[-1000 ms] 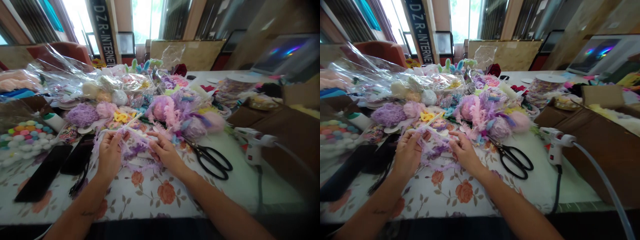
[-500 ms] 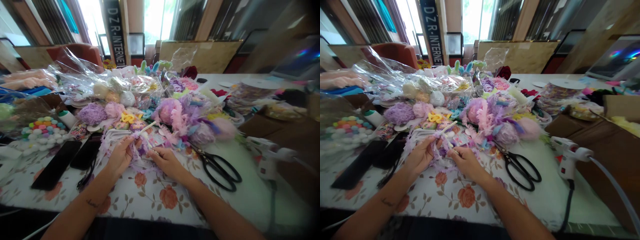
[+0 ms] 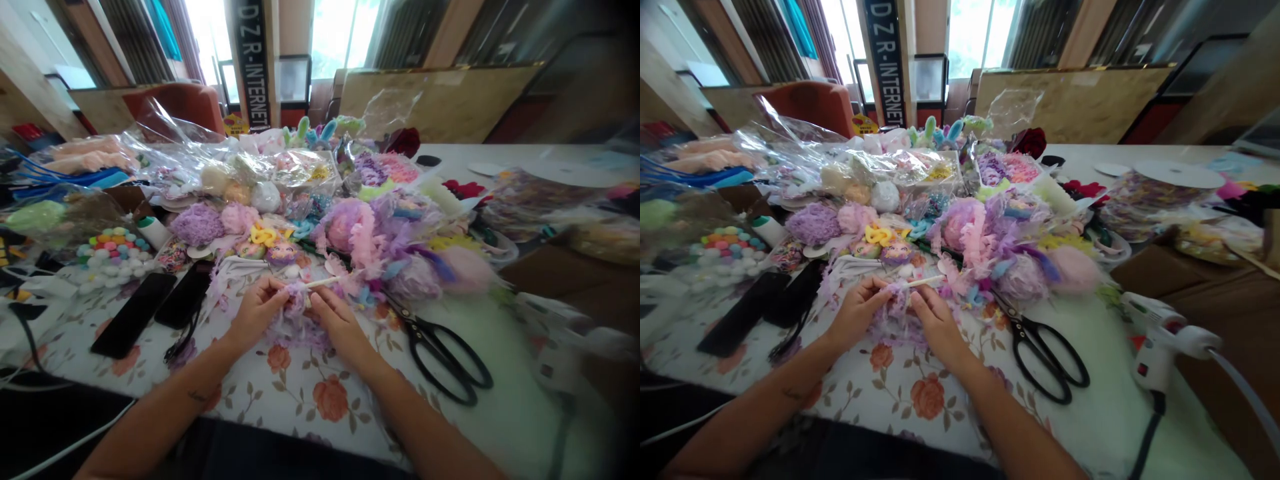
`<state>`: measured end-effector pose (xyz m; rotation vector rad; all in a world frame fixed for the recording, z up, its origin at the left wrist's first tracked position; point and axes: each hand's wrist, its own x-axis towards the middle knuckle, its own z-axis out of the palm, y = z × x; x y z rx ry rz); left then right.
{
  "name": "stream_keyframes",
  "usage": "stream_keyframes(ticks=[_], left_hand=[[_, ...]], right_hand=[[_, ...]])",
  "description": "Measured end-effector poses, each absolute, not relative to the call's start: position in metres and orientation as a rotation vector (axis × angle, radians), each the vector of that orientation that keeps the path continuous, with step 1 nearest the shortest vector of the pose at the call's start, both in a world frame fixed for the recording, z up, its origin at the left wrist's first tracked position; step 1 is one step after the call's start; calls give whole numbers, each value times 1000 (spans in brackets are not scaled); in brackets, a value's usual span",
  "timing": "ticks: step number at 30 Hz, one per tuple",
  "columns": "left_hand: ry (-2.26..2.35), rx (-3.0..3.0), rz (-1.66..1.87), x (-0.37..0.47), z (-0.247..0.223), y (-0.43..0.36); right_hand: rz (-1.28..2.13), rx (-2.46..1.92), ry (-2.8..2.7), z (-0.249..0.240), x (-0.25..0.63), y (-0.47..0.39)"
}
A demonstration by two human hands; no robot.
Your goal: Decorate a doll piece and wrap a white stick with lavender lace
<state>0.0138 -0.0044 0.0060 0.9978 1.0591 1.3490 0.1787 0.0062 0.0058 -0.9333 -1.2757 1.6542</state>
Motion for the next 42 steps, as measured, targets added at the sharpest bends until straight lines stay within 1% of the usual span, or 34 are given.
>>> stream_keyframes(ticks=[4,9,16,20,24,27,30,36,42], left_hand=[[1123,1161,1338,13,8,-6],[1152,1200,1297,12,10,-5],[1116,1216,1265,12,13,-6],[1131,1231,1254,11,12,-6],[1056,1221,1237,9,14,-7],[1016,1224,1243,8,18,-8],[1093,1325,1264,8,17,-6],[1200,1504,1133,12,15,-1],[1188,1311,1225,13,38,3]], right_hand=[[1735,-937,-1080,1,174,5],[1647,-926,-917,2,174,7],[1562,-938,-978,4,176,8],[1436,-1013,-1045,6,179,9],[1374,-1036,-1129,7,180,9],[1267,-1048,-1196,8,180,7],[1196,-1019,-1294,9,179,5],[1235,-958,-1365,10,177,3],[1306,-988,-1366,9,177,4]])
